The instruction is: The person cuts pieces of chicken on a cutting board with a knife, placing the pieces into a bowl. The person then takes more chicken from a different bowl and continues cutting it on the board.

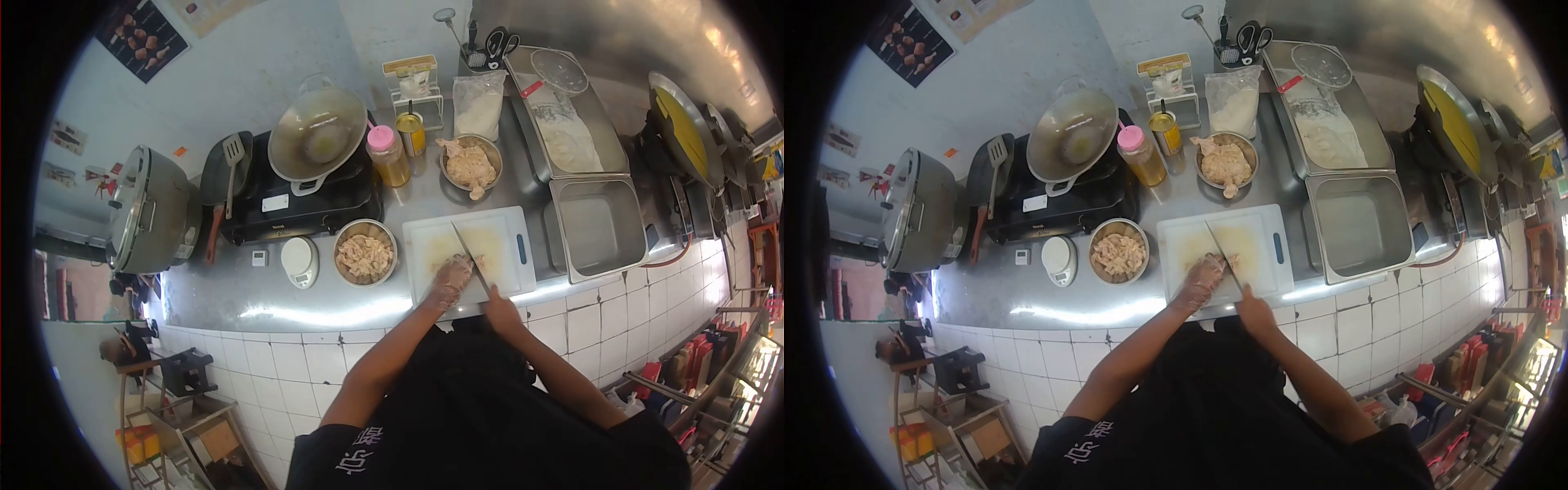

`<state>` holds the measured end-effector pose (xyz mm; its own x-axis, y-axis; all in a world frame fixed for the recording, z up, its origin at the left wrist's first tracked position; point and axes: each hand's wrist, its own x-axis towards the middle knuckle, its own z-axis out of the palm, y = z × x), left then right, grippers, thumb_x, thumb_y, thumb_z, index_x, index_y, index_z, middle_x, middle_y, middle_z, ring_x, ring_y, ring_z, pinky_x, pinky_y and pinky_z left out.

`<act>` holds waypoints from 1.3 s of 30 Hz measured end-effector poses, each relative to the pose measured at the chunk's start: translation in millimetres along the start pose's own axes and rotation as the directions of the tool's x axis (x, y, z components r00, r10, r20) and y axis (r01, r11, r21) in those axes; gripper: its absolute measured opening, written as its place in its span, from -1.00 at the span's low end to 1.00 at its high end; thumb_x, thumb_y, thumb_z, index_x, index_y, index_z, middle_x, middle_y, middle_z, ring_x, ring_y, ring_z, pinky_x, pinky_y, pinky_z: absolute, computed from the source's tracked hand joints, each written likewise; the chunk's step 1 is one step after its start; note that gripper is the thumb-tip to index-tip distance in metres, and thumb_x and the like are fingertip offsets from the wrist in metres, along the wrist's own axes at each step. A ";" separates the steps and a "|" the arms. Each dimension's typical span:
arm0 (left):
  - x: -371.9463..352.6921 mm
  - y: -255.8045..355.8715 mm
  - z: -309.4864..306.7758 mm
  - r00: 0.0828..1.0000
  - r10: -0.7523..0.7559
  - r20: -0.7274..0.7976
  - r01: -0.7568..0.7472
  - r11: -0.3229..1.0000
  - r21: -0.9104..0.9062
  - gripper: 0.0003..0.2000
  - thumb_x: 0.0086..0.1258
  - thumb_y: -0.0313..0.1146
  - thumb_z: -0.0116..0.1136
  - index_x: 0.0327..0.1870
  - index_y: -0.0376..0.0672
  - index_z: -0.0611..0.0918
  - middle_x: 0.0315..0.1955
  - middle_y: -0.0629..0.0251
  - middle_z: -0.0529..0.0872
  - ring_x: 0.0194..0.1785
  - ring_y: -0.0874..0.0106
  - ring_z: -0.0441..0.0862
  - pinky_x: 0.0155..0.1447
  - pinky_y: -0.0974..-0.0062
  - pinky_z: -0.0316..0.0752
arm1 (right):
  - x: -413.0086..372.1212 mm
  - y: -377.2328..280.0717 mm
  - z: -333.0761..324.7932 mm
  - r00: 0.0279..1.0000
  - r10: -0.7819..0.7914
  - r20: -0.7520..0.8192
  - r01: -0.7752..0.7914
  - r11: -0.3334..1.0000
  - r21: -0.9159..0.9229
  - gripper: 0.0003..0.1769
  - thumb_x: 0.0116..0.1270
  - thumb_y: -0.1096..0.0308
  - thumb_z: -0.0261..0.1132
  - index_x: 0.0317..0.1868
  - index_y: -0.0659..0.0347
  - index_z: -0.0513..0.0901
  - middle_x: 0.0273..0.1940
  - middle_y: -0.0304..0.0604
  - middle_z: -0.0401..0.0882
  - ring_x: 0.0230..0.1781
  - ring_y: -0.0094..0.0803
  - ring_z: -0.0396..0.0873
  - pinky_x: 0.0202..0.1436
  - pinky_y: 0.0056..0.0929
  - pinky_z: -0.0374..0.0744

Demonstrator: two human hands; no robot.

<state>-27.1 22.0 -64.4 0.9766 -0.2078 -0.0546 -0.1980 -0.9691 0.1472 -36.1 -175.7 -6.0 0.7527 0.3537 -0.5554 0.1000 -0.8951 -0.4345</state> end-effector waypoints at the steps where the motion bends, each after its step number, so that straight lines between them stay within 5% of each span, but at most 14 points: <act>1: 4.4 3.1 -18.2 0.990 -0.026 0.136 0.034 0.998 -0.054 -0.69 0.43 -0.32 0.03 0.13 -0.17 0.62 0.12 0.16 0.66 0.22 0.22 0.60 0.32 0.29 0.49 | -25.3 20.0 2.1 0.999 0.021 0.027 -0.020 0.999 -0.034 -0.40 0.47 0.19 0.14 0.43 0.20 0.24 -0.24 0.47 0.67 -0.14 0.42 0.68 -0.03 0.34 0.60; 2: 9.4 3.4 -29.0 0.962 -0.051 0.267 0.081 0.991 -0.103 -0.65 0.46 -0.30 0.02 0.19 -0.19 0.62 0.21 0.15 0.66 0.28 0.21 0.59 0.37 0.26 0.47 | -40.8 29.9 -2.3 0.998 0.039 0.054 -0.035 0.997 -0.075 -0.38 0.45 0.25 0.11 0.44 0.28 0.21 -0.28 0.48 0.67 -0.17 0.44 0.67 -0.04 0.37 0.57; 5: -3.2 3.7 -15.2 1.000 -0.009 -0.017 0.007 0.994 -0.105 -0.69 0.44 -0.34 0.02 0.10 -0.19 0.65 0.13 0.18 0.69 0.24 0.23 0.61 0.31 0.24 0.50 | -42.9 27.0 -5.7 0.999 0.009 0.041 -0.006 0.998 -0.068 -0.38 0.45 0.23 0.11 0.43 0.31 0.21 -0.27 0.49 0.66 -0.16 0.44 0.67 -0.04 0.34 0.58; 8: -4.4 1.6 7.3 0.970 0.004 -0.244 -0.034 0.992 -0.121 -0.74 0.42 -0.32 0.05 0.00 -0.20 0.67 0.02 0.18 0.72 0.16 0.23 0.64 0.28 0.21 0.49 | 35.9 -22.2 -11.0 0.992 -0.109 -0.068 0.110 0.994 0.010 -0.42 0.47 0.23 0.10 0.41 0.29 0.23 -0.31 0.47 0.66 -0.18 0.45 0.66 -0.04 0.35 0.57; 11: -0.8 -2.1 -23.5 0.998 -0.002 -0.063 -0.008 0.985 -0.170 -0.79 0.35 -0.34 0.12 -0.07 -0.19 0.67 -0.16 0.10 0.71 0.01 0.16 0.65 0.14 0.28 0.55 | 52.2 -32.8 -6.4 0.984 -0.126 -0.128 0.127 0.992 0.000 -0.46 0.49 0.20 0.11 0.38 0.23 0.26 -0.23 0.46 0.67 -0.12 0.43 0.66 0.02 0.33 0.58; 17: -8.9 -6.5 -73.3 0.988 -0.022 -0.155 -0.034 0.936 -0.351 -0.72 0.47 -0.19 0.15 -0.21 -0.27 0.69 -0.25 0.01 0.74 -0.12 0.02 0.67 0.05 0.13 0.56 | -40.0 19.0 -10.5 1.000 -0.002 -0.025 0.001 0.999 -0.050 -0.61 0.49 0.21 0.09 0.22 0.18 0.32 -0.26 0.42 0.68 -0.15 0.41 0.68 -0.03 0.35 0.60; 20: -15.5 -11.2 -51.4 0.926 -0.367 -0.084 0.207 0.683 -0.700 -0.69 0.51 -0.15 0.16 -0.24 -0.27 0.69 -0.34 -0.01 0.76 -0.20 -0.02 0.70 -0.04 0.10 0.57 | -54.4 33.6 -1.2 1.000 0.004 -0.027 -0.006 0.999 -0.044 -0.60 0.49 0.19 0.11 0.21 0.19 0.32 -0.30 0.42 0.68 -0.19 0.42 0.68 -0.06 0.37 0.59; 23: -19.6 -12.1 -23.1 0.892 -0.442 -0.095 0.285 0.714 -0.639 -0.69 0.48 -0.09 0.23 -0.20 -0.22 0.70 -0.41 0.00 0.75 -0.25 0.00 0.73 -0.08 0.12 0.57 | -40.1 19.3 -3.9 0.996 -0.050 -0.074 0.051 0.999 0.011 -0.60 0.49 0.17 0.12 0.19 0.21 0.32 -0.32 0.43 0.66 -0.20 0.45 0.66 -0.09 0.39 0.57; 29: -20.3 6.5 -60.3 0.845 -0.453 0.285 0.533 0.660 -0.529 -0.55 0.38 0.10 0.28 -0.24 -0.22 0.73 -0.35 -0.07 0.76 -0.16 -0.04 0.73 -0.05 0.08 0.56 | -5.2 -3.0 7.2 0.973 -0.111 -0.203 0.103 0.993 -0.051 -0.65 0.50 0.22 0.12 0.18 0.16 0.32 -0.37 0.32 0.69 -0.28 0.38 0.69 -0.17 0.30 0.63; 32: -17.3 6.1 -67.1 0.877 -0.361 0.318 0.479 0.714 -0.510 -0.55 0.43 0.08 0.22 -0.27 -0.23 0.73 -0.36 -0.07 0.75 -0.18 -0.06 0.72 -0.06 0.03 0.55 | -21.1 -0.6 -6.5 0.970 -0.062 -0.234 0.063 0.998 -0.005 -0.72 0.52 0.22 0.13 0.07 0.18 0.33 -0.34 0.37 0.67 -0.23 0.42 0.67 -0.15 0.35 0.60; 35: -26.5 0.0 -50.9 0.960 -0.242 0.144 0.282 0.834 -0.475 -0.57 0.49 0.03 0.15 -0.27 -0.25 0.73 -0.36 -0.08 0.74 -0.21 -0.06 0.71 -0.09 0.01 0.54 | -23.7 8.1 -8.7 0.961 0.002 -0.275 0.005 1.000 0.026 -0.73 0.52 0.23 0.12 0.07 0.17 0.32 -0.34 0.37 0.68 -0.22 0.43 0.66 -0.13 0.36 0.59; 38: -38.1 -5.1 -32.6 0.959 -0.260 0.115 0.284 0.859 -0.425 -0.57 0.54 -0.02 0.08 -0.25 -0.29 0.70 -0.41 -0.08 0.72 -0.28 0.00 0.70 -0.13 0.06 0.55 | -15.3 12.6 -14.3 0.953 0.043 -0.301 -0.023 0.997 0.070 -0.71 0.53 0.23 0.10 0.11 0.17 0.32 -0.34 0.37 0.68 -0.22 0.43 0.67 -0.11 0.36 0.59; 39: -38.6 -6.4 -38.7 0.954 -0.270 0.133 0.298 0.787 -0.541 -0.58 0.54 -0.03 0.09 -0.24 -0.31 0.69 -0.42 -0.05 0.72 -0.29 0.06 0.71 -0.13 0.12 0.57 | -13.7 14.2 -13.9 0.954 0.044 -0.296 -0.027 0.998 0.061 -0.68 0.53 0.22 0.09 0.15 0.16 0.32 -0.35 0.37 0.68 -0.24 0.42 0.67 -0.11 0.36 0.60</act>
<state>-60.3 41.4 -25.0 0.9738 0.0455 -0.2227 0.1801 -0.7522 0.6339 -35.9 -197.0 5.3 0.9152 0.2176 -0.3392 0.0397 -0.8863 -0.4615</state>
